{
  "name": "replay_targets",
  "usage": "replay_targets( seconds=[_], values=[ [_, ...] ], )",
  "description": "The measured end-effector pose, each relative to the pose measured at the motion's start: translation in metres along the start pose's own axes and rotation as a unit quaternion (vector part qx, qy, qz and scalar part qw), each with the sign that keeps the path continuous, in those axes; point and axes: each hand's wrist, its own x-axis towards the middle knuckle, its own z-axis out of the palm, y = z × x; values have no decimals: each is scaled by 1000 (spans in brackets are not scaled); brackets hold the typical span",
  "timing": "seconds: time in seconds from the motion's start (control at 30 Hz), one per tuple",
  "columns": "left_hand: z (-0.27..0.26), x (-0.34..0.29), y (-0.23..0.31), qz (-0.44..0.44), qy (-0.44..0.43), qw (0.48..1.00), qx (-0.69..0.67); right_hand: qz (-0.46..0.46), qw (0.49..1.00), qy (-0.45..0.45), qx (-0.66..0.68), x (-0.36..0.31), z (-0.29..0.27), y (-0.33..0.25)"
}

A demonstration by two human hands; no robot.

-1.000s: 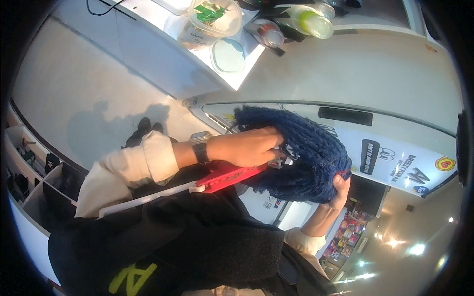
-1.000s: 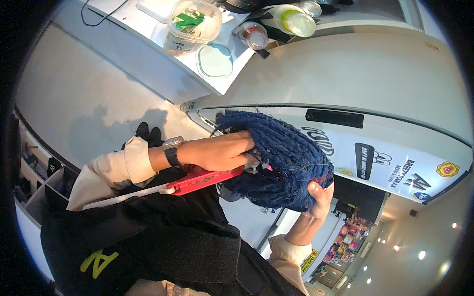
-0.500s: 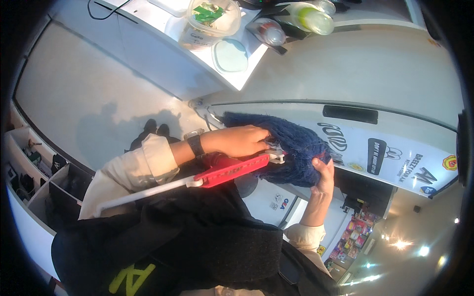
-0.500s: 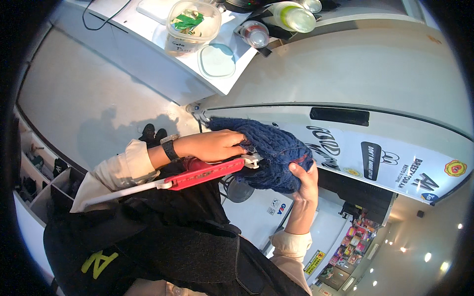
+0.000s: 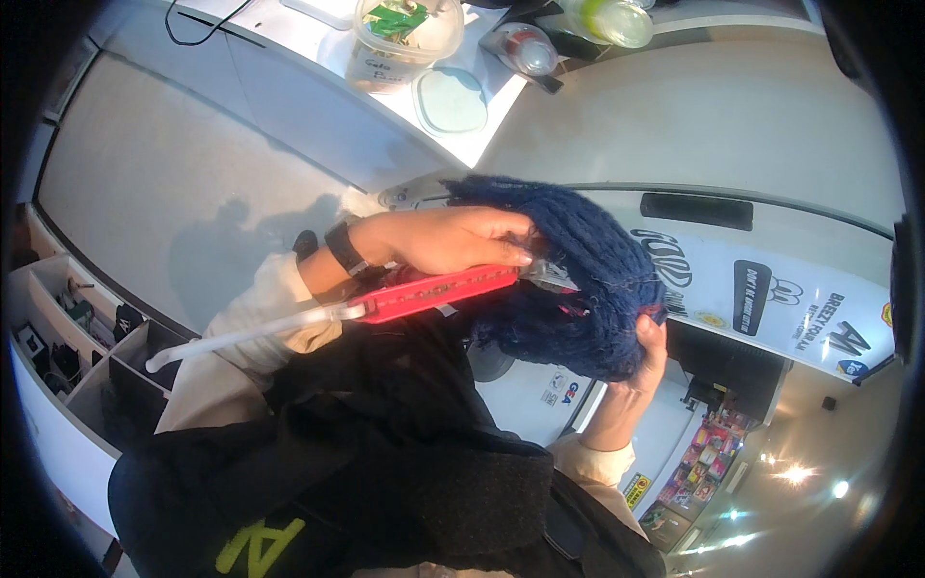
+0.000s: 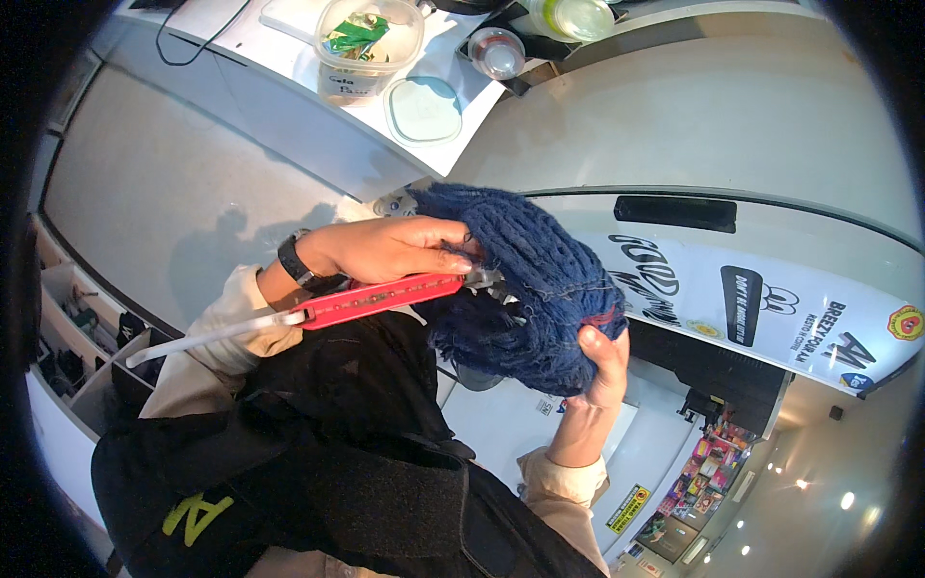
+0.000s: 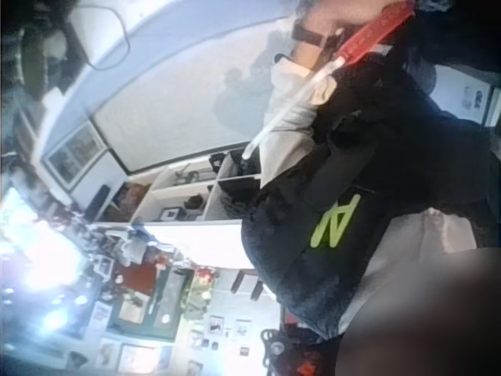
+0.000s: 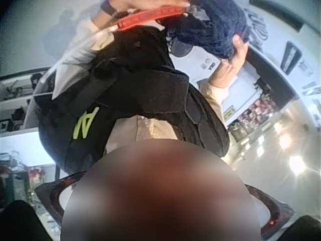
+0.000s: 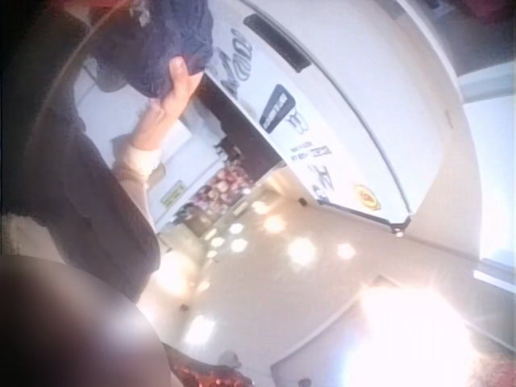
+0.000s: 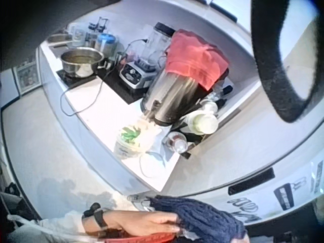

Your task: The person assembles a mop by attaching a blue mop head to a white handle. They insert the handle into the mop head, secure it with a red locking mechanism, and adjust the fabric strands to ensure a proper fit. The person then lifts the assembled mop to inspect the connection.

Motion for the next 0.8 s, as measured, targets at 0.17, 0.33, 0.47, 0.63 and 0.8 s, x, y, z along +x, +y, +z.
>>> replay_targets(
  seconds=[0.17,0.33,0.47,0.63,0.8],
  values=[
    [-10,12,1,53,71,988,126,-23,998,-30,-44,10,10,-18],
    [-3,9,-12,115,176,965,154,-23,997,-44,-62,22,24,-16],
    [-5,3,-17,92,204,960,169,2,997,-46,-65,28,27,-8],
    [7,5,-23,158,225,946,170,9,997,-62,-54,37,23,-7],
    [18,7,-9,127,193,959,161,-38,996,-51,-66,38,20,-17]
  ],
)
